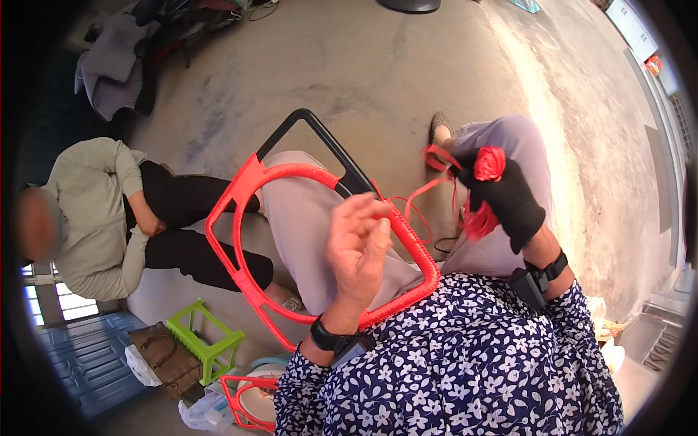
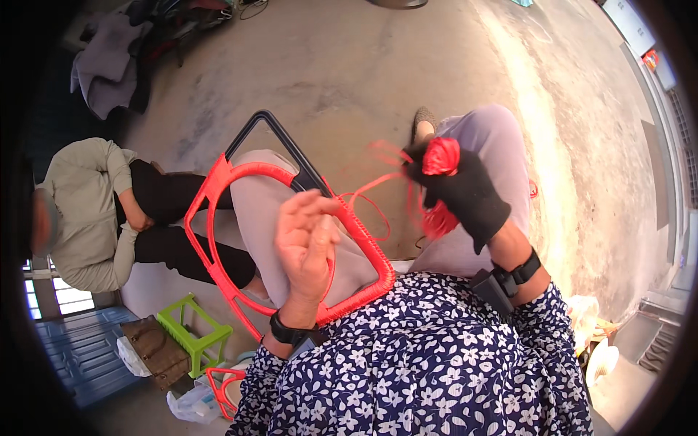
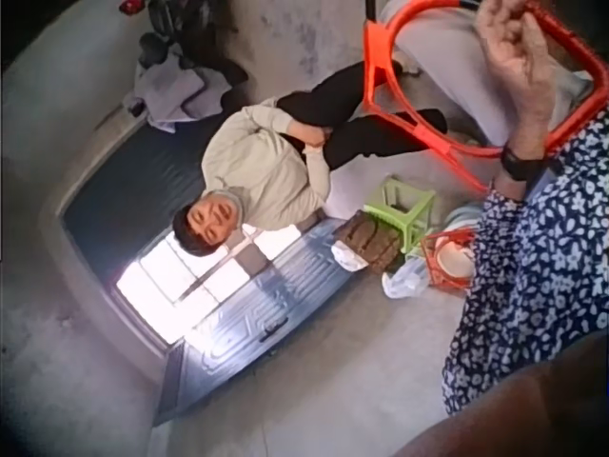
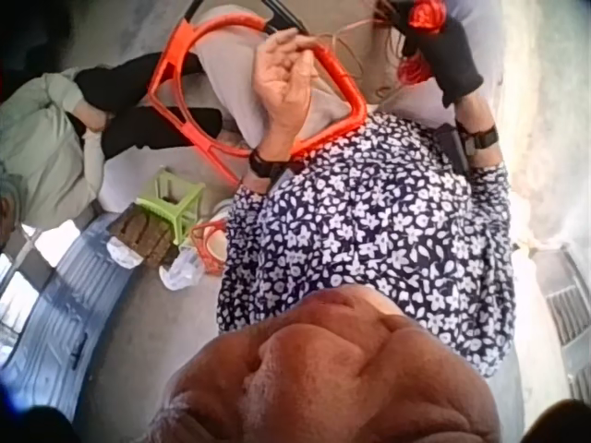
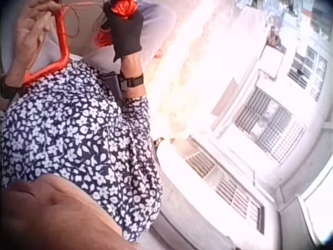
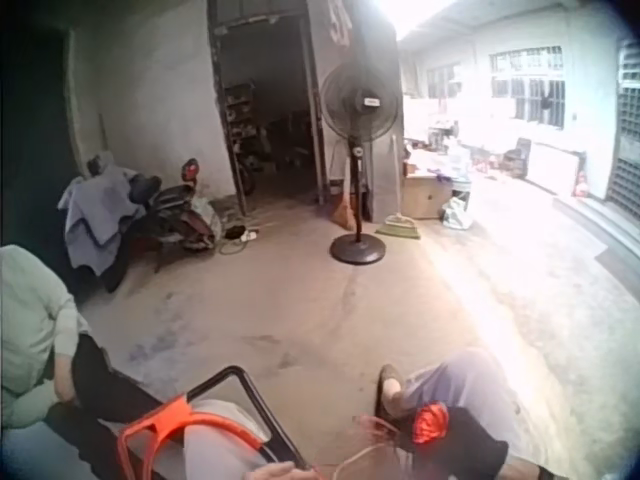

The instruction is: The recorder is wrapping a red plastic cord or binding material around the frame of a circular object, likely a component for wood or bamboo furniture.

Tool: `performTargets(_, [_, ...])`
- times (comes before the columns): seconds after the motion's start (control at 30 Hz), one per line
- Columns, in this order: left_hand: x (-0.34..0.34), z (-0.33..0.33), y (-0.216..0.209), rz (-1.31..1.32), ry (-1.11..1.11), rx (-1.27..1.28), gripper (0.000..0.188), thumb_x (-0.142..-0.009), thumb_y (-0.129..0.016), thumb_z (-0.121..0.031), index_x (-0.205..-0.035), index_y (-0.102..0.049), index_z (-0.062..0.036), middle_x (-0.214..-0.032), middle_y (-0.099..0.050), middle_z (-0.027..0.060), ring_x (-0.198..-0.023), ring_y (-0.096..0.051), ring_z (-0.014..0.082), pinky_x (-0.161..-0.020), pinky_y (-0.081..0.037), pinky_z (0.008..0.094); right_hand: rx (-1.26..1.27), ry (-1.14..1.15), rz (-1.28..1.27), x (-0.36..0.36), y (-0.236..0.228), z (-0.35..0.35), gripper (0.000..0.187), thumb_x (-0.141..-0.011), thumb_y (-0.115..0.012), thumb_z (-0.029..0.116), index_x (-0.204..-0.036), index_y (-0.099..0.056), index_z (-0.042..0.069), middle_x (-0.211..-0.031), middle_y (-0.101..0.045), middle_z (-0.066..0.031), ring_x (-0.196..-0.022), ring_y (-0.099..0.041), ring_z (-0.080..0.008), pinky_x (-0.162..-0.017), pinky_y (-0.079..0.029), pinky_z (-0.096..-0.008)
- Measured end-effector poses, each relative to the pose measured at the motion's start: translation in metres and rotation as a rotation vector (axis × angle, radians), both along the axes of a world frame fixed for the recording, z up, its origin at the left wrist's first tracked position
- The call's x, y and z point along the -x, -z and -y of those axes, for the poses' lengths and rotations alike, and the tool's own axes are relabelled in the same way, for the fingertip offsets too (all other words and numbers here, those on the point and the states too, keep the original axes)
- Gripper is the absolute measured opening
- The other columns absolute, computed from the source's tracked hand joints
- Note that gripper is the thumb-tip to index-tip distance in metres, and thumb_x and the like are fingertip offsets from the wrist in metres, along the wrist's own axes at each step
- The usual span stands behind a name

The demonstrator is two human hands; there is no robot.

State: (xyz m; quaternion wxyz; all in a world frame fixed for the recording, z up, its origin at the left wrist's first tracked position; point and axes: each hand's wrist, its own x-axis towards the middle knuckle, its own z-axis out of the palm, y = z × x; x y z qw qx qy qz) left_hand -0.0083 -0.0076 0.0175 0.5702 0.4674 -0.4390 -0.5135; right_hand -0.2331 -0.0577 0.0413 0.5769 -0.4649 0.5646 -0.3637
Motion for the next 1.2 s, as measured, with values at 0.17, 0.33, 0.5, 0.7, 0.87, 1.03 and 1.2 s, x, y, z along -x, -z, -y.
performTargets(0.17, [-0.009, 0.005, 0.022, -0.085, -0.390, -0.033, 0.022, -0.093, -0.060, -0.010, -0.111, -0.050, -0.0025, -0.096, -0.062, 0.0061, -0.083, -0.060, 0.0095, -0.069, -0.049, 0.0218, 0.143, 0.205, -0.047, 0.030, 0.015, 0.010, 0.039, -0.083, -0.069, 0.008, -0.119, -0.058, 0.000, -0.087, -0.065, -0.0060, -0.056, -0.058, -0.0095, -0.052, -0.047, -0.0236])
performTargets(0.33, [-0.010, 0.000, 0.019, -0.213, -0.126, -0.305, 0.016, -0.097, -0.055, -0.019, -0.101, -0.054, -0.0040, -0.082, -0.064, 0.0048, -0.064, -0.063, 0.0133, -0.053, -0.051, 0.0244, 0.047, 0.141, 0.074, 0.029, 0.017, 0.005, 0.037, -0.082, -0.062, 0.007, -0.118, -0.057, -0.003, -0.083, -0.063, -0.0073, -0.057, -0.059, -0.0111, -0.054, -0.048, -0.0235])
performTargets(0.5, [-0.010, -0.005, 0.010, -0.379, 0.011, -0.476, 0.017, -0.096, -0.057, -0.021, -0.098, -0.055, -0.0041, -0.082, -0.065, 0.0069, -0.065, -0.062, 0.0126, -0.054, -0.052, 0.0247, -0.111, -0.126, 0.195, 0.001, 0.022, -0.004, 0.039, -0.080, -0.062, 0.008, -0.117, -0.058, -0.003, -0.085, -0.064, -0.0059, -0.062, -0.061, -0.0109, -0.055, -0.050, -0.0239])
performTargets(0.7, [-0.006, -0.002, 0.016, -0.467, 0.056, -0.473, 0.017, -0.096, -0.057, -0.020, -0.099, -0.055, -0.0033, -0.082, -0.064, 0.0071, -0.065, -0.062, 0.0130, -0.054, -0.052, 0.0249, -0.037, -0.271, 0.185, -0.035, 0.034, -0.006, 0.036, -0.080, -0.068, 0.004, -0.115, -0.060, -0.001, -0.092, -0.065, -0.0048, -0.078, -0.063, -0.0114, -0.066, -0.053, -0.0252])
performTargets(0.87, [-0.004, -0.005, 0.018, -0.484, 0.028, -0.497, 0.017, -0.096, -0.058, -0.019, -0.094, -0.055, -0.0024, -0.076, -0.063, 0.0063, -0.060, -0.061, 0.0118, -0.051, -0.051, 0.0244, 0.325, -0.528, 0.094, -0.037, 0.037, 0.010, 0.027, -0.075, -0.070, 0.001, -0.100, -0.060, 0.001, -0.092, -0.063, -0.0037, -0.080, -0.059, -0.0105, -0.070, -0.051, -0.0264])
performTargets(1.03, [-0.008, -0.011, 0.024, -0.529, 0.056, -0.539, 0.018, -0.096, -0.057, -0.019, -0.095, -0.055, -0.0019, -0.079, -0.064, 0.0084, -0.064, -0.063, 0.0147, -0.054, -0.053, 0.0262, 0.278, -0.700, 0.039, -0.031, 0.030, 0.020, 0.025, -0.074, -0.070, 0.003, -0.096, -0.058, 0.002, -0.081, -0.060, -0.0049, -0.074, -0.056, -0.0105, -0.068, -0.048, -0.0272])
performTargets(1.2, [-0.010, -0.021, 0.026, -0.473, 0.037, -0.598, 0.017, -0.097, -0.055, -0.020, -0.095, -0.055, -0.0028, -0.083, -0.065, 0.0109, -0.068, -0.065, 0.0175, -0.059, -0.055, 0.0287, 0.236, -0.712, -0.047, -0.029, 0.031, 0.010, 0.023, -0.076, -0.069, 0.005, -0.096, -0.058, 0.002, -0.075, -0.059, -0.0057, -0.071, -0.055, -0.0104, -0.066, -0.047, -0.0273])
